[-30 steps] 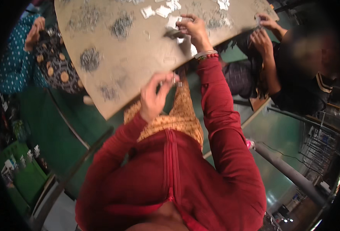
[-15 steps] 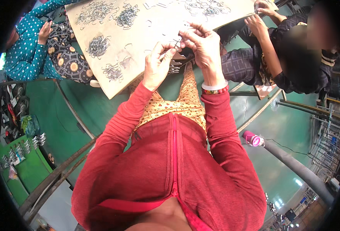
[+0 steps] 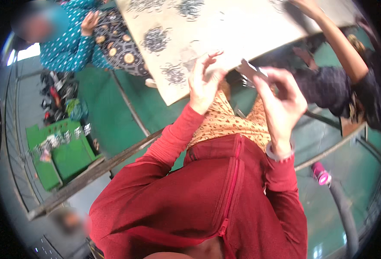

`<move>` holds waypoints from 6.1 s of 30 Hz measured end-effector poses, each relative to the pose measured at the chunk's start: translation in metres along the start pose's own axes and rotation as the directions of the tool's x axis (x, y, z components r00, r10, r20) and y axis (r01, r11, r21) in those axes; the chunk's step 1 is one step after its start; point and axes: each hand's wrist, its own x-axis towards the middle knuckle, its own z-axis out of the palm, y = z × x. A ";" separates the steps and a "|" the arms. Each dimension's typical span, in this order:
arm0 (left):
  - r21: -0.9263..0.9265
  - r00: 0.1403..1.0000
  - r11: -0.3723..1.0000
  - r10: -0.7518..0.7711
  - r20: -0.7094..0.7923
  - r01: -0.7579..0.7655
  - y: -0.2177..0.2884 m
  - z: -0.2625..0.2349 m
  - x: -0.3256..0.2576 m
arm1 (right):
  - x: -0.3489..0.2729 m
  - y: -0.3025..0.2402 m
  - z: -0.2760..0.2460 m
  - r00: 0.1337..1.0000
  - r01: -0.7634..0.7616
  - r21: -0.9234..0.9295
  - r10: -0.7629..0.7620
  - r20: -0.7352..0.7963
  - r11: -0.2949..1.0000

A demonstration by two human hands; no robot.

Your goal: The person hangs a rack of attached parts onto an overhead frame. Then, the person sits at a table and attaches metal wire hooks to metal plates by hand.

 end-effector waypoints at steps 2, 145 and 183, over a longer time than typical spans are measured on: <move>0.015 0.964 0.965 -0.261 0.040 0.261 -0.019 -0.022 0.028 | -0.004 0.013 0.002 0.999 -0.002 0.071 -0.001 0.039 0.997; 0.823 0.915 0.472 -0.075 0.395 -0.317 -0.106 -0.018 0.196 | -0.038 0.043 -0.002 0.968 -0.020 0.047 0.008 0.250 0.999; -0.533 0.958 0.808 -0.131 0.254 0.251 0.066 0.032 0.013 | 0.012 0.032 -0.028 0.956 0.180 -0.035 -0.166 0.243 0.983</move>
